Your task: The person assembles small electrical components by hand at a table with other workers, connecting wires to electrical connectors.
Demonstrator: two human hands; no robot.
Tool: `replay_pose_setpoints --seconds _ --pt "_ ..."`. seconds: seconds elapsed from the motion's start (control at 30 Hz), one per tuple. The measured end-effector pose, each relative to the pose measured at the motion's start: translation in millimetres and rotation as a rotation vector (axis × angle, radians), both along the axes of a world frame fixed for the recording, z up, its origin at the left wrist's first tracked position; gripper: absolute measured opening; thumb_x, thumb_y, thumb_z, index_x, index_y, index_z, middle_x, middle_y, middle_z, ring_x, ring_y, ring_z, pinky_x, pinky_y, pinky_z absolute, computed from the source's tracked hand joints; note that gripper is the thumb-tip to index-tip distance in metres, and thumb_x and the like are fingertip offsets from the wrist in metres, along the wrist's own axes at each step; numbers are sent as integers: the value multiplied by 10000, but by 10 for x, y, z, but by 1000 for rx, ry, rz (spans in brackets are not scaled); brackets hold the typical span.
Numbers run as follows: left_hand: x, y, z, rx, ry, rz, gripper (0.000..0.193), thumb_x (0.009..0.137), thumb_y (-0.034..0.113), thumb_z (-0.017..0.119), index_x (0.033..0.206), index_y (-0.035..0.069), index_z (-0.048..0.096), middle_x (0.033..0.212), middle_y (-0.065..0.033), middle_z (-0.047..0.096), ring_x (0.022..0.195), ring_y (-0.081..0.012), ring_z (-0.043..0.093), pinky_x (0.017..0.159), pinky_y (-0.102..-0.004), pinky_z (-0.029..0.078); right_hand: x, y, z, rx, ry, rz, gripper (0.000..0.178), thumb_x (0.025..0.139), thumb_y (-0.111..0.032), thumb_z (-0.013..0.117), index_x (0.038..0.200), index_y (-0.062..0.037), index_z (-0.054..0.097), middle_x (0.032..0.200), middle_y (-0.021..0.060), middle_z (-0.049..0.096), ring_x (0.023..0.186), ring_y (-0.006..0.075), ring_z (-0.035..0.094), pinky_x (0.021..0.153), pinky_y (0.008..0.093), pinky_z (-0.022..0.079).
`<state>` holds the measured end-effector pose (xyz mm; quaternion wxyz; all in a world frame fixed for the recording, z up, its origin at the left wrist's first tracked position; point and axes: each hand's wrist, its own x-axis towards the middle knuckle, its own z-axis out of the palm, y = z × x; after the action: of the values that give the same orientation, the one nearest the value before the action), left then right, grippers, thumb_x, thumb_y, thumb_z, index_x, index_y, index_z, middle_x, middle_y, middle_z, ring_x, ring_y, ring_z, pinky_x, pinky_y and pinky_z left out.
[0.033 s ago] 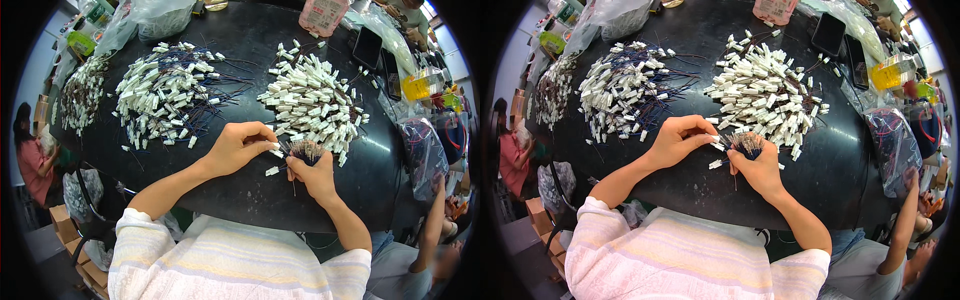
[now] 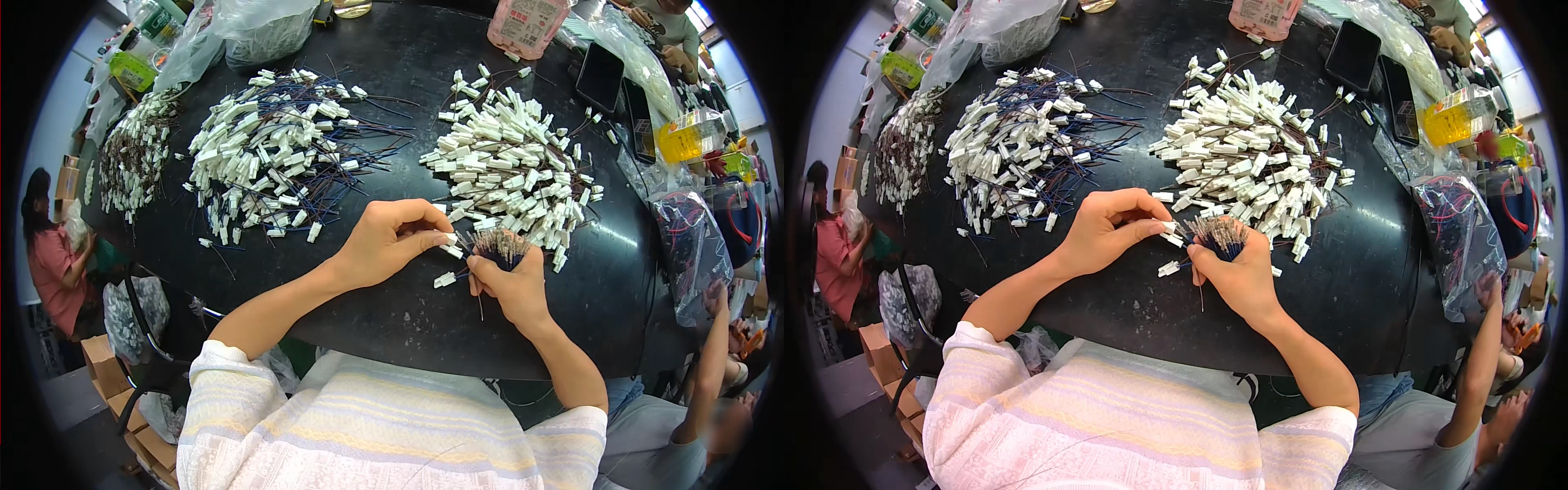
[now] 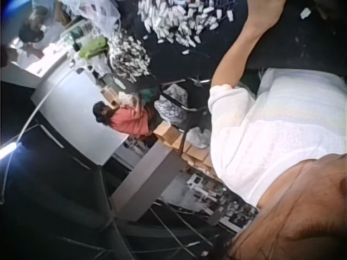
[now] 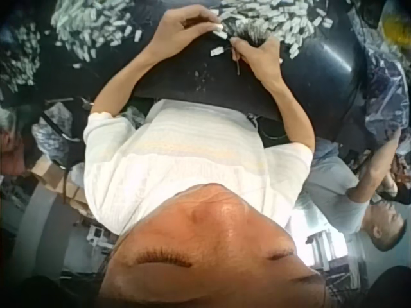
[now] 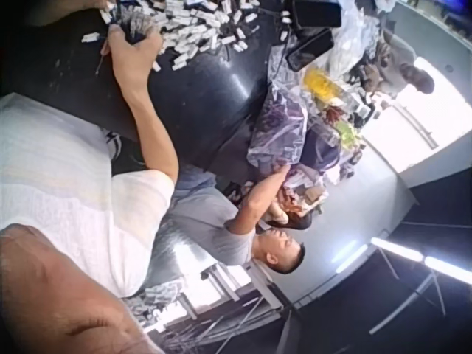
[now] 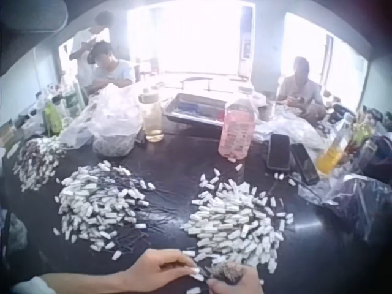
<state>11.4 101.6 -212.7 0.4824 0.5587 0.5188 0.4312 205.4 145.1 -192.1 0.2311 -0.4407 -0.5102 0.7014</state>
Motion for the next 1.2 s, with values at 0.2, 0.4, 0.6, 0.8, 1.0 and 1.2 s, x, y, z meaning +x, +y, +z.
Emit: replay_pose_setpoints --seconds 0.2,0.4,0.6,0.8,1.0,1.2 --pt "28 -10 -8 -29 -56 -1 103 808 6 614 905 -31 615 833 -41 624 755 -63 574 666 -189 466 4 -6 19 16 -21 29 54 768 16 586 772 18 532 584 36 551 498 88 522 477 212 412" --pt "55 -19 -7 19 -36 -51 99 786 -5 633 882 -28 647 824 -71 641 728 -84 599 643 -196 475 75 20 -49 -24 58 19 45 780 -4 582 786 11 540 589 40 558 493 81 514 461 206 385" --pt "109 -42 -39 -2 -22 -30 112 777 2 647 884 -33 649 803 -74 659 699 -80 605 607 -186 473 52 -15 -52 -8 44 20 18 808 -2 551 817 12 544 604 27 550 517 63 494 484 196 375" --pt "128 -36 -59 22 -62 3 103 769 -7 650 869 -30 651 777 -74 660 684 -70 603 589 -180 464 47 -33 -115 62 52 69 39 831 17 536 870 21 537 639 18 540 550 65 502 510 208 395" --pt "-46 197 -90 608 436 149 222 664 9 698 876 36 637 721 -48 565 623 -157 508 544 -272 418 26 -17 -38 4 96 49 40 830 4 545 866 10 528 636 26 545 544 76 517 504 215 399" --pt "-66 204 -161 593 645 107 198 651 37 702 819 21 600 838 -67 580 718 -227 525 618 -318 436 21 2 -30 -46 82 32 43 843 -47 545 835 -14 517 588 33 554 506 63 505 436 182 324"
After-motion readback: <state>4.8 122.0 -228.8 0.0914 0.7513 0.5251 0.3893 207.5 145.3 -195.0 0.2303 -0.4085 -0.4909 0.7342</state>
